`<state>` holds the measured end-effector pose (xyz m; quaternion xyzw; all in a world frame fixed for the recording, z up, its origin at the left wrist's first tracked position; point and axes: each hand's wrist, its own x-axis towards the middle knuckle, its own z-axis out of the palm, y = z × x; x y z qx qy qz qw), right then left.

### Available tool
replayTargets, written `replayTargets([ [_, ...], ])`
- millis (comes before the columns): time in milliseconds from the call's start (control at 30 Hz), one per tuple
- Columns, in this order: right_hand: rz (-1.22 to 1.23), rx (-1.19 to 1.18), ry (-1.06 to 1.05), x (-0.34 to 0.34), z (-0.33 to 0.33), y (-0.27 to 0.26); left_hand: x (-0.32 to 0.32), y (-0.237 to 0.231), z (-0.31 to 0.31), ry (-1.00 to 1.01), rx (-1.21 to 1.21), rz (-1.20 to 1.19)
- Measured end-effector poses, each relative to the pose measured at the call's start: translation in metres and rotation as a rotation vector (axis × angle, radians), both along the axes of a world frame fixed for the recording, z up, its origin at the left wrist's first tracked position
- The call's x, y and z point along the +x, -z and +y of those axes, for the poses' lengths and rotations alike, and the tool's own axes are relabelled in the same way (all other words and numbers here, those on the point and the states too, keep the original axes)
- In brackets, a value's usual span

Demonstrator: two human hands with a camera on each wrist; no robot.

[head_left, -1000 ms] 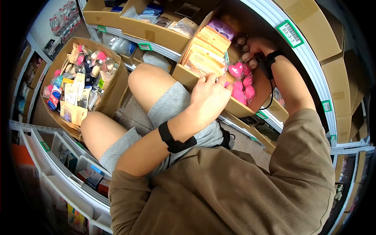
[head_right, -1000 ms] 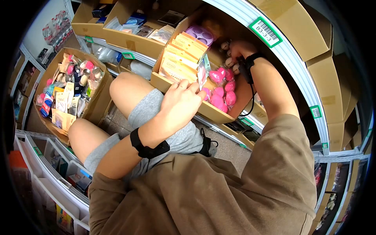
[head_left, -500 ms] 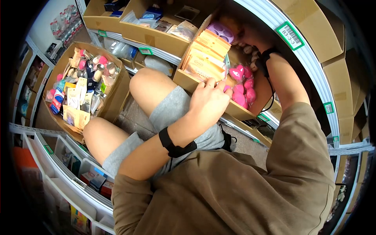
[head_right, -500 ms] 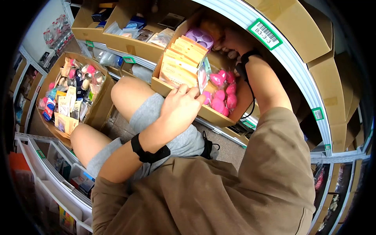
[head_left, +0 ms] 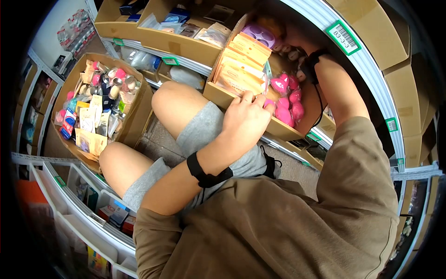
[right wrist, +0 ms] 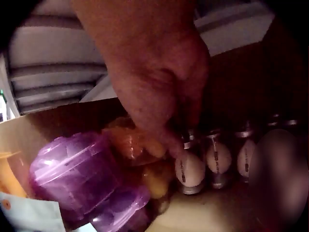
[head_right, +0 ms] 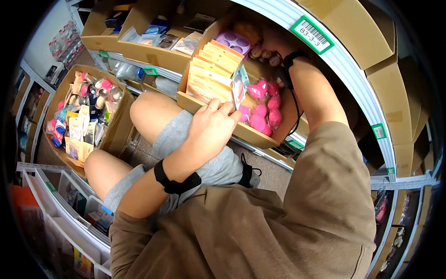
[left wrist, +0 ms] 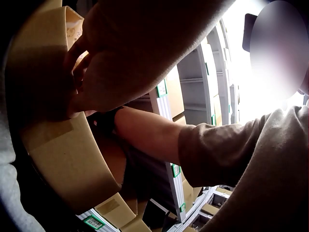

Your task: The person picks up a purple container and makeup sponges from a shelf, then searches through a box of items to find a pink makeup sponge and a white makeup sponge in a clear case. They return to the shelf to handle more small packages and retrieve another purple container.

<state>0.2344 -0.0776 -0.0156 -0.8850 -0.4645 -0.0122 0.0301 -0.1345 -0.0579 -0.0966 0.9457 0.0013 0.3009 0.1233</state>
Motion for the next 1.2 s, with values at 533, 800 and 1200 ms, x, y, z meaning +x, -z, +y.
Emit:
replayTargets([
  [533, 0.045, 0.058, 0.046, 0.017, 0.005, 0.025, 0.000, 0.000, 0.001, 0.006, 0.003, -0.023],
  [800, -0.023, -0.045, -0.050, 0.017, 0.001, 0.017, 0.000, 0.002, 0.000, 0.012, -0.018, -0.024],
  [1200, -0.068, -0.291, -0.074, 0.033, -0.006, 0.012, 0.000, -0.001, 0.000, 0.009, -0.008, 0.027],
])
